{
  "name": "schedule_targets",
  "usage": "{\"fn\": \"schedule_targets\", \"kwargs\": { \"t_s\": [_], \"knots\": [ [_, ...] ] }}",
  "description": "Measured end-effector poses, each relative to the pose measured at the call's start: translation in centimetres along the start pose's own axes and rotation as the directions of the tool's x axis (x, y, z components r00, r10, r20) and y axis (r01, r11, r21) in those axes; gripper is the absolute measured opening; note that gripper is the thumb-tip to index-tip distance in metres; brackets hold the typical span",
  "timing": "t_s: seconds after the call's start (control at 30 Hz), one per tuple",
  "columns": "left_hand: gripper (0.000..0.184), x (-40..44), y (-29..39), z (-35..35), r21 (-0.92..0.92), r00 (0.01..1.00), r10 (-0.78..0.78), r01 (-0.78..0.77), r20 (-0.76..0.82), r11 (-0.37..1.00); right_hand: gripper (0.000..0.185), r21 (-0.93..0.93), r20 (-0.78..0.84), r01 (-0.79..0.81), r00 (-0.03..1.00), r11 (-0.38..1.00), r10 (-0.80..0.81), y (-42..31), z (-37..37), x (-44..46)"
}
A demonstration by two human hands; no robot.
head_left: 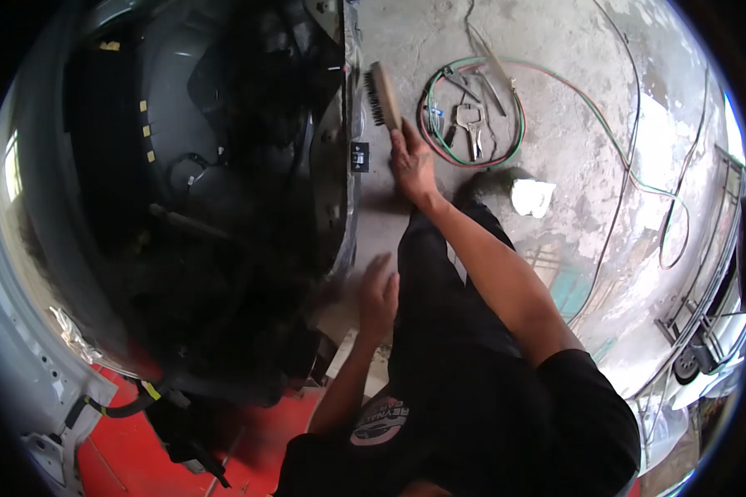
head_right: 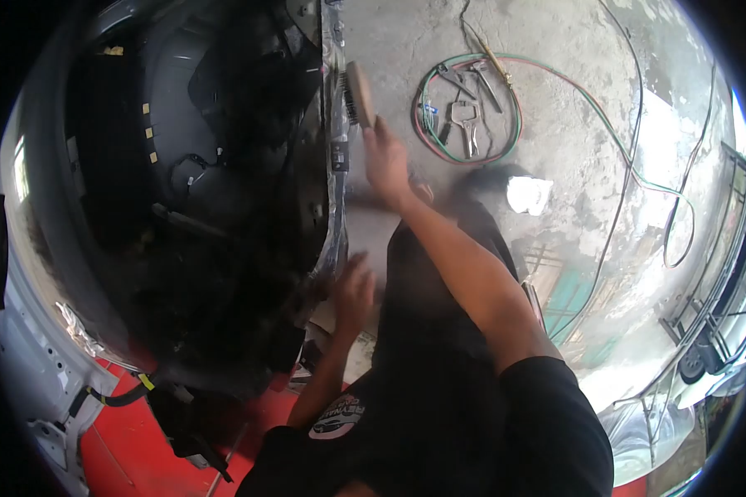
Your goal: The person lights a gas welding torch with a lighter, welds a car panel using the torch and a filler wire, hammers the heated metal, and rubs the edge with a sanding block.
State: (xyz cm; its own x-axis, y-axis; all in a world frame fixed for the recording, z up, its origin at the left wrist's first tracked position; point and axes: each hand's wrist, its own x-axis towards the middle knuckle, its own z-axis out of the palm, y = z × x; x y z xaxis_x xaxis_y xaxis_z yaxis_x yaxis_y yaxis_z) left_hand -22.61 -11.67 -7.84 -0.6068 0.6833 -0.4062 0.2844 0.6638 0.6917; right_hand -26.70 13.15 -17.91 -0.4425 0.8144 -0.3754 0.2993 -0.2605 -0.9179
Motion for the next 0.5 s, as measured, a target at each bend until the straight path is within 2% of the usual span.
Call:
{"fn": "schedule_targets", "kwargs": {
  "t_s": [0.03, 0.07, 0.13, 0.23, 0.27, 0.37, 0.4, 0.43, 0.47, 0.5],
  "knots": [
    [0.039, -1.5, -1.8, 1.3, -0.007, 0.995, -0.064, 0.065, 0.07, 0.998, 0.049, 0.006, 0.109, -0.061, 0.992, 0.998, 0.06, 2.8, 1.8, 0.1],
    [0.039, -2.9, -3.5, 2.6, -0.006, 0.981, -0.127, 0.129, 0.145, 0.992, 0.049, -0.111, 0.044, 0.143, 0.989, 0.983, -0.139, 3.6, 3.0, -1.3],
    [0.039, -4.8, -7.0, 5.3, 0.036, 0.961, -0.115, 0.109, 0.253, 0.993, 0.049, -0.131, -0.082, 0.334, 0.935, 0.933, -0.346, 4.3, 4.6, -3.6],
    [0.039, -4.4, -7.3, 6.4, 0.117, 0.945, -0.091, 0.056, 0.315, 0.992, 0.047, -0.117, 0.026, 0.086, 0.996, 0.989, -0.083, 1.6, 4.5, 0.4],
    [0.038, -4.0, -7.4, 6.5, 0.093, 0.949, -0.09, 0.065, 0.303, 0.994, 0.045, -0.119, -0.042, 0.137, 0.989, 0.983, -0.143, -0.2, 5.0, 3.4],
    [0.038, -2.6, -8.2, 6.8, 0.088, 0.956, -0.125, 0.105, 0.265, 0.991, 0.046, -0.06, -0.007, 0.154, 0.988, 0.986, -0.154, -4.0, 3.4, 8.3],
    [0.038, -2.8, -8.6, 6.3, 0.118, 0.956, -0.101, 0.071, 0.277, 0.991, 0.046, -0.042, 0.059, 0.048, 0.997, 0.998, -0.046, -3.1, 3.4, 6.4],
    [0.037, -2.8, -9.7, 6.2, 0.143, 0.955, -0.067, 0.026, 0.289, 0.989, 0.047, -0.041, 0.021, 0.044, 0.999, 0.998, -0.044, -1.5, 3.8, 2.6],
    [0.037, -1.6, -10.4, 6.5, 0.16, 0.957, -0.017, -0.031, 0.289, 0.987, 0.048, -0.033, -0.083, 0.205, 0.975, 0.978, -0.207, 0.4, 4.6, -1.2],
    [0.036, -0.5, -10.4, 6.8, 0.175, 0.956, -0.025, -0.027, 0.291, 0.984, 0.049, -0.003, -0.096, 0.213, 0.972, 0.977, -0.212, 0.5, 5.0, -1.5]
  ]
}}
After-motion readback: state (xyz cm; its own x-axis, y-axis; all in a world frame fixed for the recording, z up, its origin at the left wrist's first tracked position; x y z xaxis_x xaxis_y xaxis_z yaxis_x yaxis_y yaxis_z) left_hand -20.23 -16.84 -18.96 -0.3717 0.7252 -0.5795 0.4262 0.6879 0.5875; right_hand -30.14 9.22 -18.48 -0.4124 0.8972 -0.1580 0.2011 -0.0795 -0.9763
